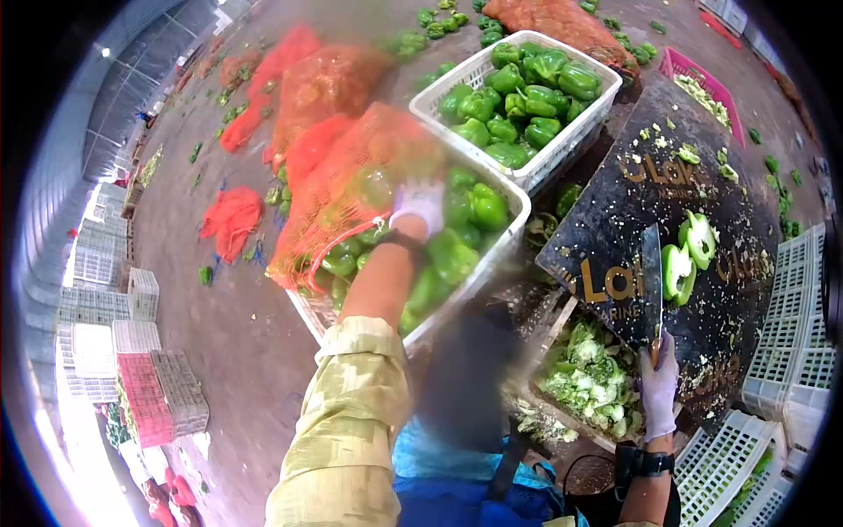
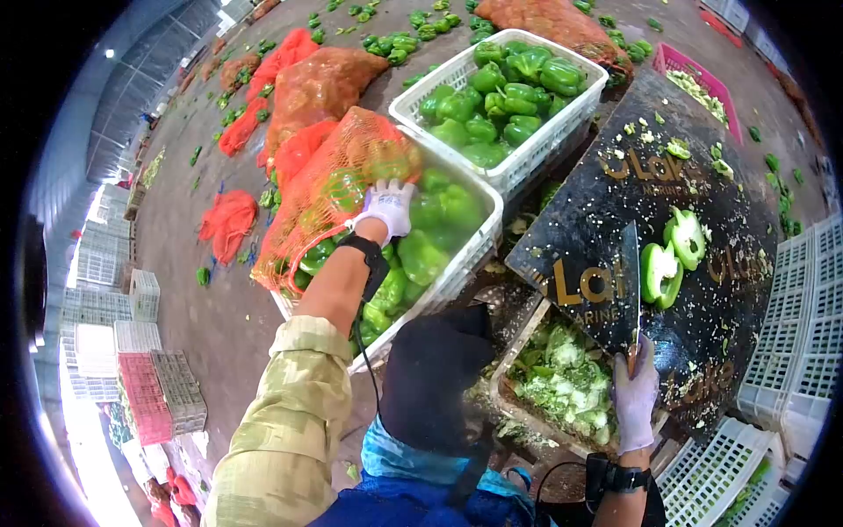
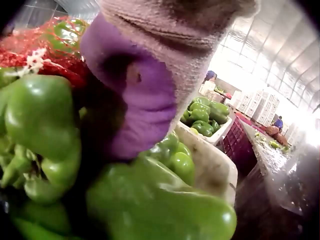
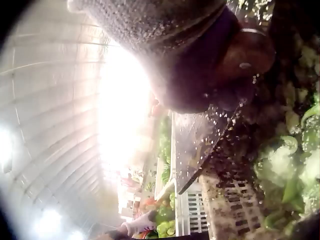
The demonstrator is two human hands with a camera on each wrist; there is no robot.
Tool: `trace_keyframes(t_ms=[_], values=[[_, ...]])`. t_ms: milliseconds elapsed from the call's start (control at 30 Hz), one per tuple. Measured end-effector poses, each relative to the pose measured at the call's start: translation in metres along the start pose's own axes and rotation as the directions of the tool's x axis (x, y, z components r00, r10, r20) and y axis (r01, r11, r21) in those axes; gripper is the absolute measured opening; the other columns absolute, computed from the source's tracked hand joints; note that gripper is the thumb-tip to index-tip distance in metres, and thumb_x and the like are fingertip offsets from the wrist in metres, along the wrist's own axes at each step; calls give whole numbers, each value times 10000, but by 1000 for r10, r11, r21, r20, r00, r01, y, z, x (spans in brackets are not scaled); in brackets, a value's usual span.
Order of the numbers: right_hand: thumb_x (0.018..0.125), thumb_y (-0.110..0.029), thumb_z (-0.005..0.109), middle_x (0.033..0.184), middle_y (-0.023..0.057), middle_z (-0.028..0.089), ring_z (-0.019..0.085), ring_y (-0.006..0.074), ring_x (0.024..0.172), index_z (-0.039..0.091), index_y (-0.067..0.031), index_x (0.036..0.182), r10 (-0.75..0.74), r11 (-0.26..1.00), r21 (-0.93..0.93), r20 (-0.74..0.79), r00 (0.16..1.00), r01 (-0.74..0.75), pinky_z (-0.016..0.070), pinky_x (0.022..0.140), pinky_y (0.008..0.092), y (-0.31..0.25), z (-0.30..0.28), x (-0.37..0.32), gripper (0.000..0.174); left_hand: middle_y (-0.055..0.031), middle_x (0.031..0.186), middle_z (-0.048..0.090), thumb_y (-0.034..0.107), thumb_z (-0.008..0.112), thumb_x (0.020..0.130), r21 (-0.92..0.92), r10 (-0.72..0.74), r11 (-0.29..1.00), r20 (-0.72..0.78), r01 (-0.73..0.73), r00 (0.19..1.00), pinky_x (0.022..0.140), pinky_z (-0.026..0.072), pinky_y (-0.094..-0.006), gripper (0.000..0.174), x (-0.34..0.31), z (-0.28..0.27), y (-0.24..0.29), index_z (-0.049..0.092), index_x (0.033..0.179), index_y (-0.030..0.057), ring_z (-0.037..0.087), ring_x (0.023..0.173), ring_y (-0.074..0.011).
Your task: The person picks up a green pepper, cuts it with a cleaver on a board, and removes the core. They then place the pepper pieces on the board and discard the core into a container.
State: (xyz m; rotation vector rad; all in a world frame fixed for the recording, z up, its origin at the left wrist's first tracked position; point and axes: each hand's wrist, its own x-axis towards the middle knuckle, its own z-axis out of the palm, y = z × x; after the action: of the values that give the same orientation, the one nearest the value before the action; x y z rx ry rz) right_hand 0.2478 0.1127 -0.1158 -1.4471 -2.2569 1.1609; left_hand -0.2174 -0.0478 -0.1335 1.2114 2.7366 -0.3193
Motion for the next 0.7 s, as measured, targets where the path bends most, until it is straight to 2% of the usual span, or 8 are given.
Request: trace_keyframes(t_ms=[67,167,300,333,433,500,533,700], values=[[856,-59,610,1183,199,591,589,249,1081,426,18,1309,-26,999,40,5,1000,26,436,937,337,6,3,2,495,-163,1311,482,147,682,650,-39,17,999,-21,-17,1000,1030,356,-476,675,6,20,-8,449,1283,132,426,1226,-382],[851,-49,613,1186,205,586,592,256,1073,428,14,1308,-60,993,100,5,998,60,438,931,336,13,1,2,497,-193,1428,393,55,601,698,-204,16,978,250,36,968,1092,316,-429,838,-9,-31,-3,268,1466,88,352,1332,-359],[849,-33,608,1169,190,591,589,235,1049,430,20,1305,-22,999,-45,4,1000,22,441,922,322,-13,-5,0,492,-200,1356,496,179,704,667,-359,-14,919,386,164,923,1034,410,-385,937,2,-50,-11,251,1483,98,496,1244,-313],[849,-35,609,1166,188,593,590,236,1048,432,20,1304,-16,1000,-14,19,1000,16,441,922,325,-17,-7,-1,491,-181,1263,582,306,771,638,-404,41,906,375,123,926,969,463,-395,893,15,-50,-18,396,1415,74,587,1132,-300],[842,-36,614,1148,188,603,581,229,1061,436,29,1305,-74,990,122,25,997,70,427,944,322,3,-11,7,500,-161,1213,619,378,791,628,-138,14,988,519,67,855,924,487,-396,762,35,-33,-12,561,1282,60,617,1076,-287],[840,-29,608,1169,187,590,564,226,1084,433,35,1312,-29,1000,-8,-44,999,29,413,963,314,8,-26,10,507,-178,1183,616,508,824,571,-164,-22,978,533,129,846,903,472,-383,780,37,-31,-10,630,1139,10,595,1078,-305],[846,-33,595,1194,189,584,560,246,1106,431,32,1319,-23,982,188,-7,1000,24,398,984,323,14,-32,16,504,-174,1185,616,517,822,571,-170,-15,977,542,126,840,898,474,-385,784,39,-30,-13,630,1142,15,598,1074,-305],[848,-79,597,1205,208,592,588,308,1113,425,-13,1338,16,985,-173,-47,999,-24,415,976,365,20,-39,19,524,-140,1033,668,501,848,548,-133,-30,984,545,122,838,793,503,-376,789,33,-38,-14,619,1138,30,638,907,-287]])
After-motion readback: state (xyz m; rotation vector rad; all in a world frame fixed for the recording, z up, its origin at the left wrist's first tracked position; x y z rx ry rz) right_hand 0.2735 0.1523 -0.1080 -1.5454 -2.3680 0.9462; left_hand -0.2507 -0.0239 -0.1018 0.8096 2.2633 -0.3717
